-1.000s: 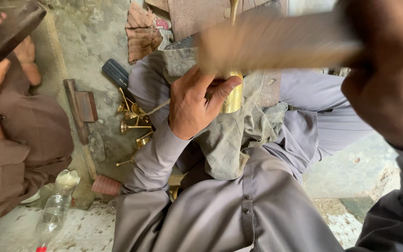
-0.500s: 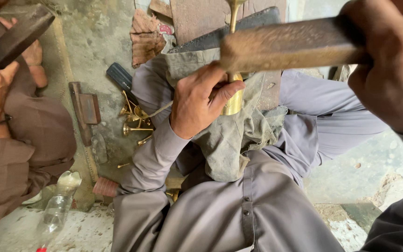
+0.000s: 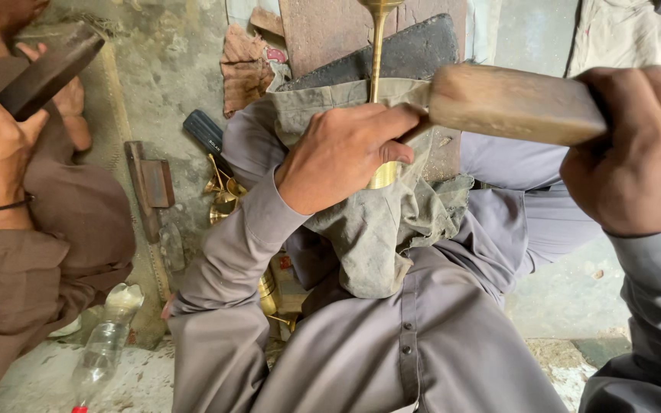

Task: The person sits on the floor and repeatedly hammers a brass candlestick held against a wooden block. They rotate the candlestick to shape different sections of the stem and bowl using a wooden mallet.

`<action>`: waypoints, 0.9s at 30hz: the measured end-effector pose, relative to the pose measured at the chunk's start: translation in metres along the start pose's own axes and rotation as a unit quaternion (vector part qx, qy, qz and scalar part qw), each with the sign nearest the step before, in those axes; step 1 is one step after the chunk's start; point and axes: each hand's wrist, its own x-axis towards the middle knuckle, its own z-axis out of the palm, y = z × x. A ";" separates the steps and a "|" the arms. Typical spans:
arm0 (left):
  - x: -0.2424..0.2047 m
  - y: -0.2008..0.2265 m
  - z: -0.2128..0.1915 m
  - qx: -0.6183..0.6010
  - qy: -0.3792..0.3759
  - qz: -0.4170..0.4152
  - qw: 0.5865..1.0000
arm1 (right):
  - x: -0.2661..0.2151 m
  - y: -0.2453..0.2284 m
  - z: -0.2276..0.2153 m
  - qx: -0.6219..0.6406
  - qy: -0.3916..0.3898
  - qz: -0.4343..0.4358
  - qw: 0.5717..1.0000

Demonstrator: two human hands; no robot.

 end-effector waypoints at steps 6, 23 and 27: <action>0.001 -0.005 0.001 0.016 -0.008 0.034 0.999 | -0.021 -0.006 0.009 -0.140 0.022 0.020 0.990; 0.003 -0.013 -0.010 0.019 0.007 0.026 0.999 | -0.025 0.019 0.008 0.028 0.007 0.090 0.996; 0.002 -0.012 -0.007 -0.006 0.021 0.025 0.999 | 0.009 0.001 -0.002 -0.154 -0.027 -0.036 0.987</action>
